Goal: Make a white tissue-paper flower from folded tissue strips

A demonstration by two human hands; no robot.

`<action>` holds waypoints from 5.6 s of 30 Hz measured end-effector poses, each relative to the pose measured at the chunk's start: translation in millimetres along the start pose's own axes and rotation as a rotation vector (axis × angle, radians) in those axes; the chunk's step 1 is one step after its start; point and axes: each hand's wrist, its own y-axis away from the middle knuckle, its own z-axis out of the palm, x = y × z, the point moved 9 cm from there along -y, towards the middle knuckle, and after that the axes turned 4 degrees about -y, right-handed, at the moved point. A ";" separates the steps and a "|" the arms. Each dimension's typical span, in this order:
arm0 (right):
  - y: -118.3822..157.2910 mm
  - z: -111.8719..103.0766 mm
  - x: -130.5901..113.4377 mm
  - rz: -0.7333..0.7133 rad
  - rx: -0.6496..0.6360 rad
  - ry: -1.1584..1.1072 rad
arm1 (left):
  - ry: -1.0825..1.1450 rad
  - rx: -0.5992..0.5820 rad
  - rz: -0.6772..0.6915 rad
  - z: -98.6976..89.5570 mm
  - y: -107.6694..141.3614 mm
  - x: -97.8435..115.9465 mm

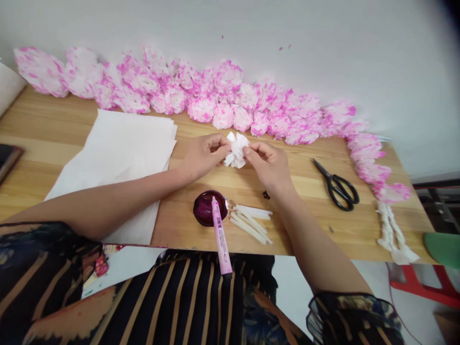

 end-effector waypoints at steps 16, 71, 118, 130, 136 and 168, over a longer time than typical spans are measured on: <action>1.9 -2.0 -8.1 -0.018 0.030 0.168 | -0.089 0.013 0.058 0.2 -0.3 2.8; -0.9 0.0 -3.9 0.027 -0.077 -0.001 | -0.038 -0.070 0.131 4.5 1.3 9.2; -1.4 -1.6 -5.6 -0.012 -0.080 0.093 | -0.038 -0.021 0.036 0.2 -1.7 0.5; -1.4 -1.1 -7.6 -0.031 -0.076 0.094 | -0.140 -0.021 0.053 3.2 -0.3 2.7; -2.6 -8.0 -10.1 -0.055 -0.045 0.134 | -0.010 -0.030 -0.020 2.3 -4.3 -7.3; -2.0 -8.0 -13.8 -0.041 -0.081 0.187 | -0.079 -0.036 -0.032 0.7 -3.8 -8.3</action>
